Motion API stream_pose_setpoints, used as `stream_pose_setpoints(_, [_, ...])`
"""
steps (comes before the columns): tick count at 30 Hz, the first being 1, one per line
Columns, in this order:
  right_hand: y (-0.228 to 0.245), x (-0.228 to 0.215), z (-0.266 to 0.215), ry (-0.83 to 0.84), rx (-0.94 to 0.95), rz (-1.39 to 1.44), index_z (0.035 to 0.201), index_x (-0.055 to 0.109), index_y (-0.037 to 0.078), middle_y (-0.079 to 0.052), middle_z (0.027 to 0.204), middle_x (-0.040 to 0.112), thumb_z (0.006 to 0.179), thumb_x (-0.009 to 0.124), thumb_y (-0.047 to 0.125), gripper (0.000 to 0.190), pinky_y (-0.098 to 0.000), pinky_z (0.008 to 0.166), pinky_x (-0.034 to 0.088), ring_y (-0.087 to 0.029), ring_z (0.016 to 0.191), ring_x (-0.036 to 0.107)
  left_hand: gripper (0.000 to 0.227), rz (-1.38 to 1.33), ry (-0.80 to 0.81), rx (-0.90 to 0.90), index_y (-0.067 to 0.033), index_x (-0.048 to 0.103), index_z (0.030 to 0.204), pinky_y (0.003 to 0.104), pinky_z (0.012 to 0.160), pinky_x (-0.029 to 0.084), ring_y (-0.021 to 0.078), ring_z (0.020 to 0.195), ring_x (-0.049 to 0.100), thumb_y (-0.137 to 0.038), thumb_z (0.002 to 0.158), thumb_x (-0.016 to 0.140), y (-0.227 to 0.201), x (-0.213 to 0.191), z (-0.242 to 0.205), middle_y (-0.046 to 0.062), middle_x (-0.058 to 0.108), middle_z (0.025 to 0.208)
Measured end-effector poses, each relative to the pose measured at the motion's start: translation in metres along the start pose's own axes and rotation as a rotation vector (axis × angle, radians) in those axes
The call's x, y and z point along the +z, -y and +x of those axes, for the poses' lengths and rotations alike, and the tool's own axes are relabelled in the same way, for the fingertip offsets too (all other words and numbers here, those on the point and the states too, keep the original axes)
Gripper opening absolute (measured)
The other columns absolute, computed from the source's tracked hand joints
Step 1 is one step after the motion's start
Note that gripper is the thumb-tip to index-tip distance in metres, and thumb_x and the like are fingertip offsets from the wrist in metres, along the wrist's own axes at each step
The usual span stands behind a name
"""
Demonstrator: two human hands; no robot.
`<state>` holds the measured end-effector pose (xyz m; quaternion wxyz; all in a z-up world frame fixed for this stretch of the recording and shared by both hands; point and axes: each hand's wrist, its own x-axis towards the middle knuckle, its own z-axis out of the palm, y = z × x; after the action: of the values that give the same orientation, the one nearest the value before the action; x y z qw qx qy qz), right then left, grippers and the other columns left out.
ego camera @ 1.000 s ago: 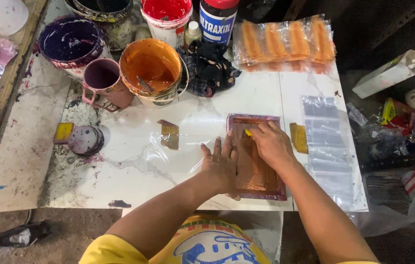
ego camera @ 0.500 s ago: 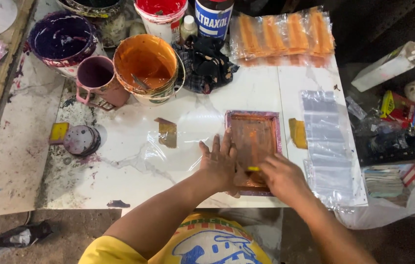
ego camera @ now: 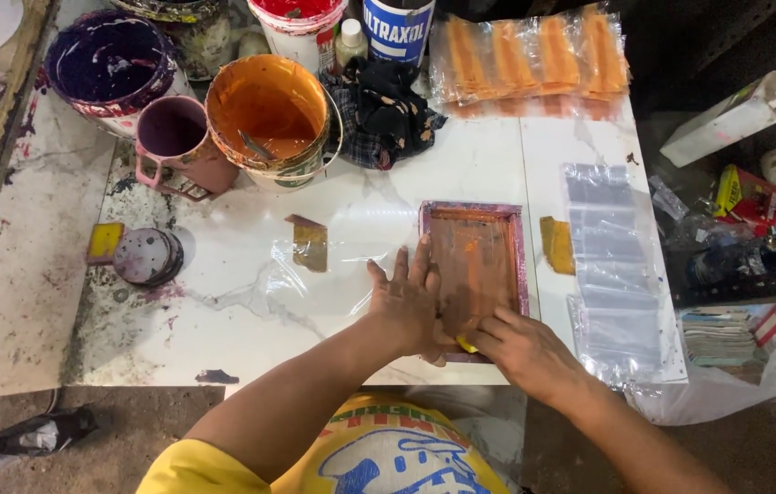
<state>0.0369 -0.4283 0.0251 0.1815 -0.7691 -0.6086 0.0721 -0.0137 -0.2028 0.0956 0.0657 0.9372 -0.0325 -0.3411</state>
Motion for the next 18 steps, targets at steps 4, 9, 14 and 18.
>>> stream_pose_setpoints(4, [-0.031,0.028,-0.016,0.055,-0.032,-0.055,0.090,0.063,0.011,-0.005,0.083,0.057,0.104,0.047,0.014,0.022,-0.0428,0.072,0.051,-0.034,0.084,0.058,0.128,0.008,0.008,-0.001,-0.0023,0.016,0.158,0.077,0.111,0.021,0.0453,0.154,0.012,-0.067,0.070,0.081,0.001,-0.001,0.000,0.028,-0.003,0.168])
stream_pose_setpoints(9, [-0.048,0.035,-0.023,0.152,0.035,-0.054,0.089,0.064,0.018,0.001,0.083,0.058,0.107,0.042,0.029,0.030,-0.0354,0.075,0.052,-0.024,0.086,0.057,0.128,0.019,-0.007,0.004,-0.0028,0.018,0.158,0.077,0.110,0.022,0.0461,0.154,0.014,-0.068,0.068,0.082,0.000,0.002,0.003,0.029,0.002,0.167])
stream_pose_setpoints(14, [-0.027,-0.016,0.015,0.425,0.295,0.071,0.091,0.070,0.015,-0.002,0.090,0.069,0.101,0.053,0.026,0.022,-0.0381,0.086,0.052,-0.027,0.094,0.066,0.128,-0.011,-0.007,0.015,-0.0019,0.017,0.158,0.077,0.110,0.022,0.0453,0.154,0.014,-0.070,0.070,0.079,0.003,0.001,0.000,0.028,0.000,0.168])
stream_pose_setpoints(18, [-0.032,-0.028,0.037,0.612,0.512,0.205,0.104,0.079,0.014,-0.006,0.096,0.079,0.100,0.059,0.025,0.024,-0.0415,0.090,0.052,-0.030,0.099,0.072,0.129,0.016,0.009,0.015,-0.0018,0.016,0.159,0.077,0.111,0.021,0.0458,0.154,0.012,-0.070,0.070,0.079,0.003,-0.001,-0.001,0.029,-0.002,0.168])
